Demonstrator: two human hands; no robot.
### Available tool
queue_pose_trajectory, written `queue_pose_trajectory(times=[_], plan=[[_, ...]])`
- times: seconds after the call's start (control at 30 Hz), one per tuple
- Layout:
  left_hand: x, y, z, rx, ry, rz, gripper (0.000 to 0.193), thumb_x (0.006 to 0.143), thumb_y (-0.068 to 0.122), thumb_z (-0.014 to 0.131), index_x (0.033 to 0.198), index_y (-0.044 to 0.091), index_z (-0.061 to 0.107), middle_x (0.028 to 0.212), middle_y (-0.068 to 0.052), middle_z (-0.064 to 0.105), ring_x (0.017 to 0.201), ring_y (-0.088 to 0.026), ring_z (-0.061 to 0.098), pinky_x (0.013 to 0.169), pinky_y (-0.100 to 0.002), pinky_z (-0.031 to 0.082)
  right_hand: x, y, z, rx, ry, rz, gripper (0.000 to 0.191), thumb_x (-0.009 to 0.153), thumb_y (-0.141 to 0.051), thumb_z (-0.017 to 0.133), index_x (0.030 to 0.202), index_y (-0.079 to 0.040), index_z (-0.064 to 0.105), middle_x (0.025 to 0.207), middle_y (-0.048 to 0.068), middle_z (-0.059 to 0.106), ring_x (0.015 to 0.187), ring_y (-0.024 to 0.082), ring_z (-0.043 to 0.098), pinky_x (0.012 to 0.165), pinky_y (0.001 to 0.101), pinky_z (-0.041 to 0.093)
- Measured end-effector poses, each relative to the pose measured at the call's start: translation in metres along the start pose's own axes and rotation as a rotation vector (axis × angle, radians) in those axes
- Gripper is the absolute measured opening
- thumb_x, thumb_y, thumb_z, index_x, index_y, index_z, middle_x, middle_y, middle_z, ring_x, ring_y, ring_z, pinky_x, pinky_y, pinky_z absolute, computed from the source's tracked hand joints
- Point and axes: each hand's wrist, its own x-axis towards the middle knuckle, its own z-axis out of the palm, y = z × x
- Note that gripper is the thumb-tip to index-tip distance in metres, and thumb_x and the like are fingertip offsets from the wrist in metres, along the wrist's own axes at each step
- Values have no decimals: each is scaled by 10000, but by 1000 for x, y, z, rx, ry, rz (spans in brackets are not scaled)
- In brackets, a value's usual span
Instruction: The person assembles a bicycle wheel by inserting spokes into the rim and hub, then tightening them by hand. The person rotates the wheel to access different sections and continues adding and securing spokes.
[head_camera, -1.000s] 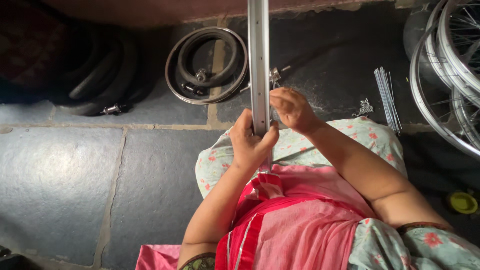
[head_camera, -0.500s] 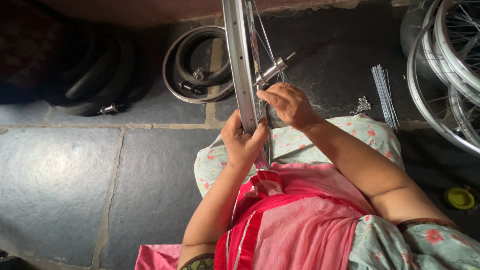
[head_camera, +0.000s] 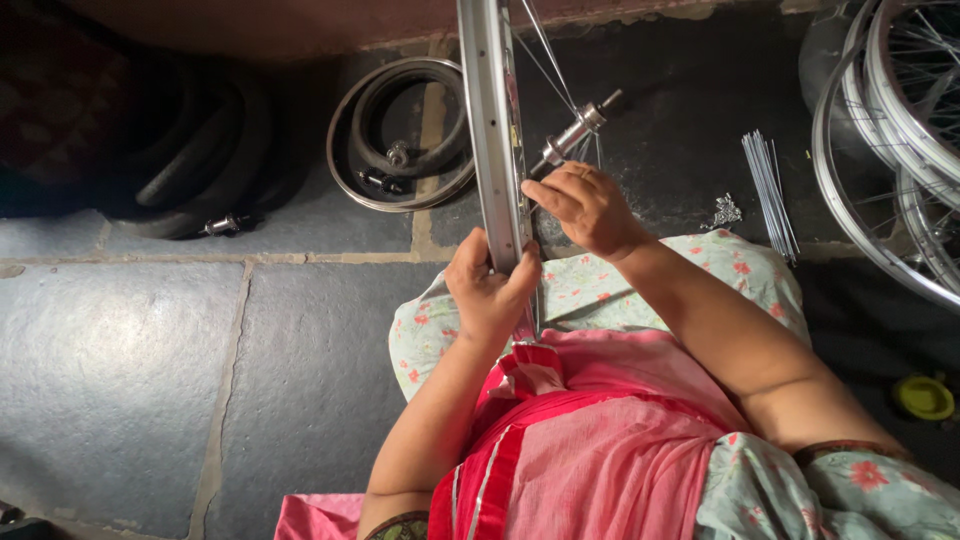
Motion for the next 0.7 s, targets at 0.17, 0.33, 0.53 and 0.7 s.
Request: queue_pose_trajectory(times=[0.17,0.33,0.53,0.7], plan=[[-1,4,5,48,0,37,351,792,104,816,715,61,476,606,-45,518,554,-110,455,524,-294,402,-8,0,0,19,32,75,365,880,50,703,1232,-45,711,986,83,664,938,275,664,872,394,564],[0,7,5,84,-19,103,326,793,105,825,725,65,509,619,-46,524,551,-118,484,536,-299,407,-10,1,-2,25,97,114,385,891,79,694,1257,-41,709,999,81,666,944,270,664,878,394,567],[0,7,6,76,-6,64,376,785,111,828,704,68,464,600,-41,507,533,-132,456,513,-300,398,-12,-4,-2,42,64,100,361,891,33,725,1241,-57,714,980,67,662,939,263,666,882,399,569],[0,6,5,92,-9,68,386,793,115,832,704,69,459,602,-44,504,536,-129,455,515,-302,396,-17,-9,-4,175,80,136,377,891,58,706,1255,-39,701,999,86,667,960,282,665,884,404,561]])
